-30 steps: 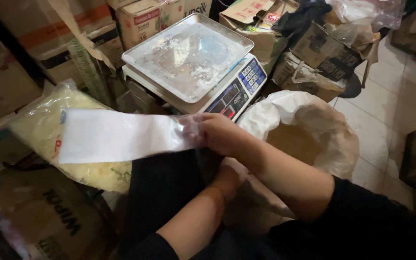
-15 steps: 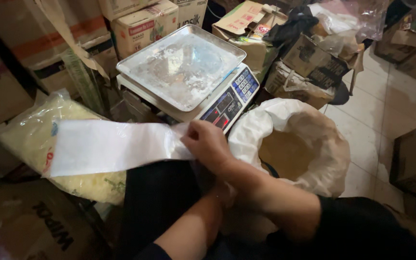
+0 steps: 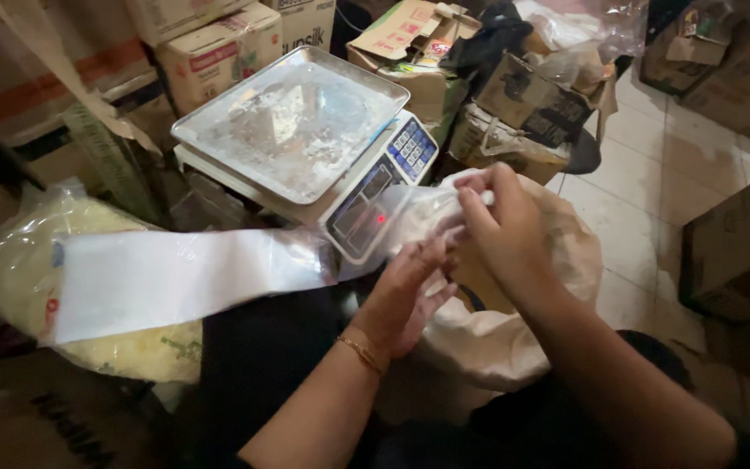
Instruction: The person scoops a white powder from a large sack into small plastic bags using a blue scoop, weighs each bag on a digital scale, and adjusts the contents to reach a target weight. The person then seals the bags and places them aside.
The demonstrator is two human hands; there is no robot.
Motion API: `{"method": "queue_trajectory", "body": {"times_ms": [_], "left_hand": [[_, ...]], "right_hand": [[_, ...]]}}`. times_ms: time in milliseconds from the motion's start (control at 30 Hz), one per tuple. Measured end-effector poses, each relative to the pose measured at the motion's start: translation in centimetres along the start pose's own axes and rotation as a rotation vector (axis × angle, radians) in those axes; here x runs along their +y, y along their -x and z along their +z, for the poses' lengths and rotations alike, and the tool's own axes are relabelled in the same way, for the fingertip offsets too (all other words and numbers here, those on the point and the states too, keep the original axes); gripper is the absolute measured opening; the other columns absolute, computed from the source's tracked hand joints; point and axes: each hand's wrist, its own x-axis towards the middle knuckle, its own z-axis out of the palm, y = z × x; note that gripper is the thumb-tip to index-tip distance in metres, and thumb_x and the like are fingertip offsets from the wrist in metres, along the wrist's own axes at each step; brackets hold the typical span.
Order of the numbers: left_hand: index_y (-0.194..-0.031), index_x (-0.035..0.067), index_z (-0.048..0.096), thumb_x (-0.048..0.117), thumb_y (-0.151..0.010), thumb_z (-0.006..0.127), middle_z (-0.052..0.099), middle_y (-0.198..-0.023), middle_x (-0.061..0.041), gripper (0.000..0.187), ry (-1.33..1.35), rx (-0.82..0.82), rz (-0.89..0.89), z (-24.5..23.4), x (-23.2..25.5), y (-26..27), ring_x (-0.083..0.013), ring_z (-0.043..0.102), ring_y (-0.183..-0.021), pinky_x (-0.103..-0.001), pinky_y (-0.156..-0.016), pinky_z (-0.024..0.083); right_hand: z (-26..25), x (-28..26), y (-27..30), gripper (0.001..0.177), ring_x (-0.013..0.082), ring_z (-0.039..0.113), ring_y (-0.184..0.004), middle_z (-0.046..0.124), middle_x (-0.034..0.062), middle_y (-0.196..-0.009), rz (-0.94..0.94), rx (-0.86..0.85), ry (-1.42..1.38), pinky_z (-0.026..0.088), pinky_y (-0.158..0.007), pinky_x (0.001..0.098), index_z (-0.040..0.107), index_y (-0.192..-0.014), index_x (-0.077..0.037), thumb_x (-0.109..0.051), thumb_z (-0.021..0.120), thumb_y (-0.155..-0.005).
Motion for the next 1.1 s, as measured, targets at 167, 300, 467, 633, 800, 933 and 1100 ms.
{"method": "queue_trajectory", "body": {"times_ms": [167, 300, 467, 633, 800, 933, 1100], "left_hand": [[-0.115, 0.014, 0.07, 0.03, -0.099, 0.059, 0.067, -0.099, 0.005, 0.025, 0.061, 0.228, 0.142, 3.3, 2.4, -1.5, -0.0088, 0.06, -0.09, -0.03, -0.083, 0.048], [-0.108, 0.011, 0.072, 0.026, -0.099, 0.058, 0.069, -0.091, 0.005, 0.022, -0.032, 0.359, 0.201, 3.0, 2.6, -2.1, -0.0076, 0.063, -0.083, -0.026, -0.076, 0.05], [-0.108, 0.008, 0.071, 0.016, -0.097, 0.067, 0.068, -0.089, 0.002, 0.015, -0.134, 0.381, 0.25, 3.0, 3.0, -3.1, -0.0074, 0.061, -0.076, -0.022, -0.069, 0.049], [-0.107, 0.003, 0.069, 0.02, -0.1, 0.066, 0.066, -0.088, 0.001, 0.018, -0.477, 0.128, 0.238, 4.0, 2.1, -3.1, -0.0078, 0.058, -0.075, -0.023, -0.067, 0.049], [-0.106, 0.004, 0.064, 0.022, -0.101, 0.066, 0.065, -0.091, 0.002, 0.019, -0.691, -0.213, -0.083, 4.8, 2.2, -2.1, -0.0078, 0.062, -0.081, -0.024, -0.075, 0.054], [-0.11, 0.007, 0.07, 0.025, -0.099, 0.063, 0.068, -0.091, 0.002, 0.022, -0.905, -0.245, -0.167, 4.6, 3.4, -2.1, -0.0083, 0.064, -0.08, -0.024, -0.074, 0.054], [-0.109, 0.006, 0.072, 0.025, -0.101, 0.059, 0.071, -0.097, 0.002, 0.025, -0.913, -0.236, -0.115, 4.3, 4.8, -3.5, -0.0093, 0.063, -0.084, -0.027, -0.078, 0.052]], "right_hand": [[-1.9, 0.3, 4.6, 0.012, 0.0139, 0.065, -0.092, 0.068, 0.0109, -0.114, -0.088, 0.156, 0.077, 0.055, -0.079, 0.0275, 0.052, -0.098, -0.002, -0.011, 0.06, -0.102], [-3.0, 2.2, 6.5, 0.008, 0.0118, 0.064, -0.095, 0.068, 0.0109, -0.115, 0.043, 0.109, -0.1, 0.054, -0.083, 0.0279, 0.053, -0.096, -0.003, -0.008, 0.059, -0.098], [-4.0, 4.5, 7.7, 0.012, 0.0151, 0.06, -0.097, 0.064, 0.0113, -0.126, 0.223, -0.076, -0.393, 0.052, -0.086, 0.0314, 0.055, -0.094, -0.004, -0.013, 0.064, -0.095], [-5.3, 5.8, 6.6, 0.039, 0.0267, 0.064, -0.109, 0.063, 0.0138, -0.123, 0.771, 0.021, -1.0, 0.053, -0.092, 0.0442, 0.059, -0.113, -0.009, -0.039, 0.063, -0.088], [-7.7, 6.3, 3.5, 0.053, 0.0281, 0.064, -0.103, 0.064, 0.0113, -0.115, 0.851, 0.048, -1.129, 0.055, -0.091, 0.0511, 0.058, -0.123, -0.005, -0.044, 0.062, -0.088], [-10.1, 5.8, 1.5, 0.04, 0.0192, 0.064, -0.104, 0.067, 0.0079, -0.116, 0.507, -0.176, -0.983, 0.052, -0.092, 0.0354, 0.062, -0.132, 0.0, -0.023, 0.066, -0.1], [-11.7, 4.1, -0.2, 0.036, 0.0155, 0.068, -0.088, 0.073, 0.0067, -0.101, 0.602, -0.241, -0.651, 0.058, -0.081, 0.0292, 0.067, -0.117, 0.001, -0.024, 0.06, -0.093]]}}
